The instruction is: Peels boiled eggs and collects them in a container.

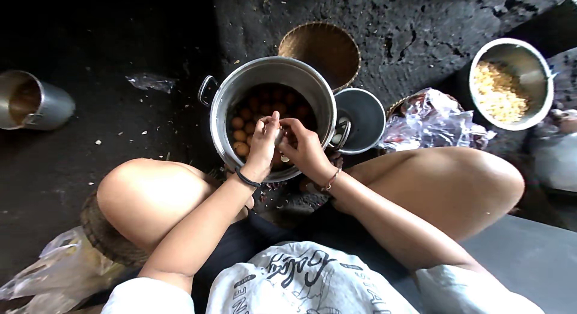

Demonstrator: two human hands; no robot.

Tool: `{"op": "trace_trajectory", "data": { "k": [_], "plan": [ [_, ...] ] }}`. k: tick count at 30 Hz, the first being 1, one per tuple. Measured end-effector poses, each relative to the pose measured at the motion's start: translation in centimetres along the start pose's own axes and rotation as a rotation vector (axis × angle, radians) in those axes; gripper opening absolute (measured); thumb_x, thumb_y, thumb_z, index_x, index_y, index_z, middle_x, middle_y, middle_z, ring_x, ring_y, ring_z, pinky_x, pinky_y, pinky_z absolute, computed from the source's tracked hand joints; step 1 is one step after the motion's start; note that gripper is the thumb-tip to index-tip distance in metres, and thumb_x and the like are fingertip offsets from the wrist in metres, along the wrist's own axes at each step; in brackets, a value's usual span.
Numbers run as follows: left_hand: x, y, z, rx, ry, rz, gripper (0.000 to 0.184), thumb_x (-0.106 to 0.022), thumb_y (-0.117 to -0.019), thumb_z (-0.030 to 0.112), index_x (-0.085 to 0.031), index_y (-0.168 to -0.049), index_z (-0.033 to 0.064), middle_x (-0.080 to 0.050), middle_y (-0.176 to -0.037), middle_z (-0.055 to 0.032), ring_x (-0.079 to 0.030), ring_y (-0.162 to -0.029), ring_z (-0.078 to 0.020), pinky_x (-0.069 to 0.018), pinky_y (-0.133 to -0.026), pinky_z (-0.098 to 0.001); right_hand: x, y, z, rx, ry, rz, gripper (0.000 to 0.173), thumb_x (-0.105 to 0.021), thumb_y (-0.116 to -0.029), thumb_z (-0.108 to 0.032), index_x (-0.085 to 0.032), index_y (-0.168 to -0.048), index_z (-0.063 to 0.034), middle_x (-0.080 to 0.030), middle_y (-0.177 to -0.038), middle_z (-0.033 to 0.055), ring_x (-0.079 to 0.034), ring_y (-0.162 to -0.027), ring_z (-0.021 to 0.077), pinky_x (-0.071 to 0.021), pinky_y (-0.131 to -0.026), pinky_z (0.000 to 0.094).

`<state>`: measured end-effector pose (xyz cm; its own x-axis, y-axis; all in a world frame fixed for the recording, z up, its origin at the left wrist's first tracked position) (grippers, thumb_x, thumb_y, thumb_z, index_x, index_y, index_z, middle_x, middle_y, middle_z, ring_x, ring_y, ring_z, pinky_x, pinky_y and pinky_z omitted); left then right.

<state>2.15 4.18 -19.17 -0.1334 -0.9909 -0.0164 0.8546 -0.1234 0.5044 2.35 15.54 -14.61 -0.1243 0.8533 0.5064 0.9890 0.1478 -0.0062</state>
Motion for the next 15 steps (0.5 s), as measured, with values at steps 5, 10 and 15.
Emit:
{"op": "trace_trajectory", "data": {
  "k": [5, 10, 15],
  "plan": [
    [-0.3, -0.1, 0.1, 0.004, 0.028, -0.033, 0.06, -0.049, -0.0958, 0.072, -0.055, -0.136, 0.0275, -0.063, -0.126, -0.0053, -0.063, -0.105, -0.0206, -0.0535, -0.083, -0.0434, 0.5, -0.2, 0.0, 0.013, 0.016, 0.018, 0.043, -0.065, -0.0914, 0.002, -0.055, -0.133, -0.0023, -0.067, -0.091, 0.0133, -0.064, -0.069, 0.0183, -0.0566, -0.061, 0.0333],
    [-0.2, -0.2, -0.2, 0.007, 0.012, -0.035, 0.062, -0.047, -0.0959, 0.073, -0.057, -0.134, 0.0253, -0.064, -0.12, -0.0045, -0.063, -0.101, -0.0198, -0.0537, -0.082, -0.0426, 0.9, 0.0, 0.1, 0.032, 0.056, 0.044, 0.04, -0.065, -0.0899, 0.002, -0.056, -0.129, -0.0032, -0.067, -0.091, 0.0125, -0.064, -0.068, 0.0191, -0.0562, -0.06, 0.035],
    [-0.5, -0.7, -0.1, 0.034, 0.167, -0.07, 0.059, -0.04, -0.1012, 0.068, -0.061, -0.13, 0.0204, -0.066, -0.115, -0.0022, -0.064, -0.097, -0.0161, -0.0555, -0.082, -0.0373, 2.3, -0.4, 0.3, 0.028, 0.056, 0.089, 0.02, -0.059, -0.0971, -0.003, -0.06, -0.117, -0.0041, -0.068, -0.088, 0.0103, -0.063, -0.064, 0.0163, -0.0545, -0.057, 0.0318]
  ]
}}
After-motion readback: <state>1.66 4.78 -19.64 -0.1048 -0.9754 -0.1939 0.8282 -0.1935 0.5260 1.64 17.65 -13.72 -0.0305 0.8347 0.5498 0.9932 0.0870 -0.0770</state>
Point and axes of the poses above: each hand's wrist, its own y-axis away from the middle knuckle, its own x-axis out of the back of the hand, z = x × y, the point moved 10 cm from there along -y, towards the middle knuckle
